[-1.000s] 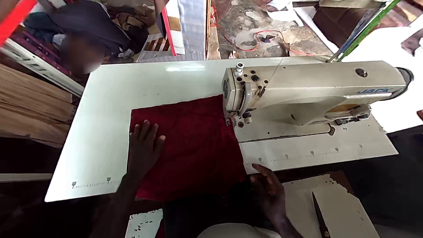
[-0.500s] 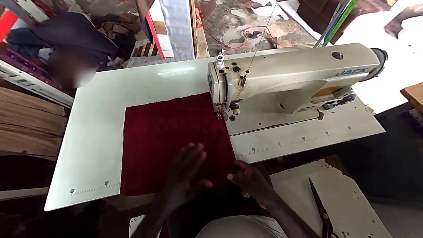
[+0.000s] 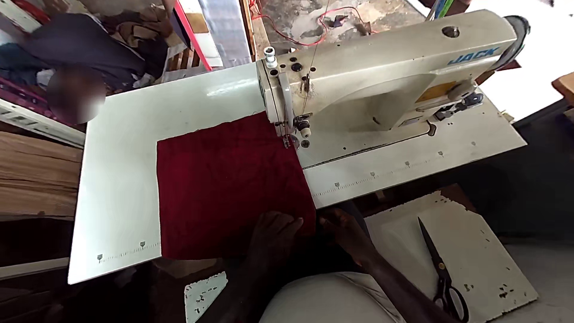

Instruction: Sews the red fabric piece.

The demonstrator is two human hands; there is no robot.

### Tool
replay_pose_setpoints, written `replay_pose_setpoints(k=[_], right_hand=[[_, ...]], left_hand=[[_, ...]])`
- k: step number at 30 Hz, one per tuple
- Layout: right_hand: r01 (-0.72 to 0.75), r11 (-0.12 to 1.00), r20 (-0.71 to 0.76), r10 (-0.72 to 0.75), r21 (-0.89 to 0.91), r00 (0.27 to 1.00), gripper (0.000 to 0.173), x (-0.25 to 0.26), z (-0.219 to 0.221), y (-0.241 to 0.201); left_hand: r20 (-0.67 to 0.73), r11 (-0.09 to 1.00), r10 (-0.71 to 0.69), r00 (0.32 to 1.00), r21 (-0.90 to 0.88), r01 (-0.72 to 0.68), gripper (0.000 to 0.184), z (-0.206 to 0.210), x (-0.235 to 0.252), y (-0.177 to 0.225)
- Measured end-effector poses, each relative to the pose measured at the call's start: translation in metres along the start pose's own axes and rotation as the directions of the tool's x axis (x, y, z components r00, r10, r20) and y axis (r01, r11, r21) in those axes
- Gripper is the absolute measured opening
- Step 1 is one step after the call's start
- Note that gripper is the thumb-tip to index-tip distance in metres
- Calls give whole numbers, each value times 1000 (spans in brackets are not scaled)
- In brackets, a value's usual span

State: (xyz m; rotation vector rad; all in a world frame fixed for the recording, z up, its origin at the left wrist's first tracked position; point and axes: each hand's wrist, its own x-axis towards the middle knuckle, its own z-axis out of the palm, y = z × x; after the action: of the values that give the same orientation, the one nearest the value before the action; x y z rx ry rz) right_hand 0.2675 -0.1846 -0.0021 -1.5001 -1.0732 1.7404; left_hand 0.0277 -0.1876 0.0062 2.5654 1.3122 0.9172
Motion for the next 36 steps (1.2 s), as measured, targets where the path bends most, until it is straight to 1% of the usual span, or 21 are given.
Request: replay_pose_setpoints(k=[4, 8, 11, 13, 19, 24, 28, 32, 36], right_hand=[[44, 984, 55, -55, 172, 997, 23, 8, 8, 8], [80, 974, 32, -89, 211, 996, 18, 10, 12, 11], [87, 949, 73, -114, 303, 991, 15, 6, 14, 11], [57, 940, 103, -97, 335, 990, 15, 1, 15, 6], [41, 945, 133, -89, 325, 987, 18, -9, 17, -7], [43, 941, 130, -92, 336, 987, 21, -13, 17, -11], [83, 944, 125, -129, 320, 984, 22, -17, 16, -15], [124, 949, 147, -172, 290, 974, 27, -23, 15, -22], [75, 952, 210, -141, 297, 967, 37, -32, 11, -33]], left_hand=[[8, 1000, 21, 1000, -6, -21, 29, -1, 1, 3], [46, 1000, 17, 999, 4, -17, 27, 2, 1, 4], [43, 1000, 25, 999, 8, -26, 27, 4, 3, 8], [24, 999, 39, 999, 5, -39, 25, 3, 5, 11], [-7, 998, 68, 998, 18, -68, 20, -2, 2, 15], [-16, 998, 64, 998, 28, -63, 21, -7, 2, 20], [-15, 996, 72, 997, 58, -71, 23, -9, 3, 27], [-26, 995, 50, 998, 84, -48, 24, -12, 3, 30], [-36, 992, 35, 999, 123, -30, 26, -17, 3, 33]])
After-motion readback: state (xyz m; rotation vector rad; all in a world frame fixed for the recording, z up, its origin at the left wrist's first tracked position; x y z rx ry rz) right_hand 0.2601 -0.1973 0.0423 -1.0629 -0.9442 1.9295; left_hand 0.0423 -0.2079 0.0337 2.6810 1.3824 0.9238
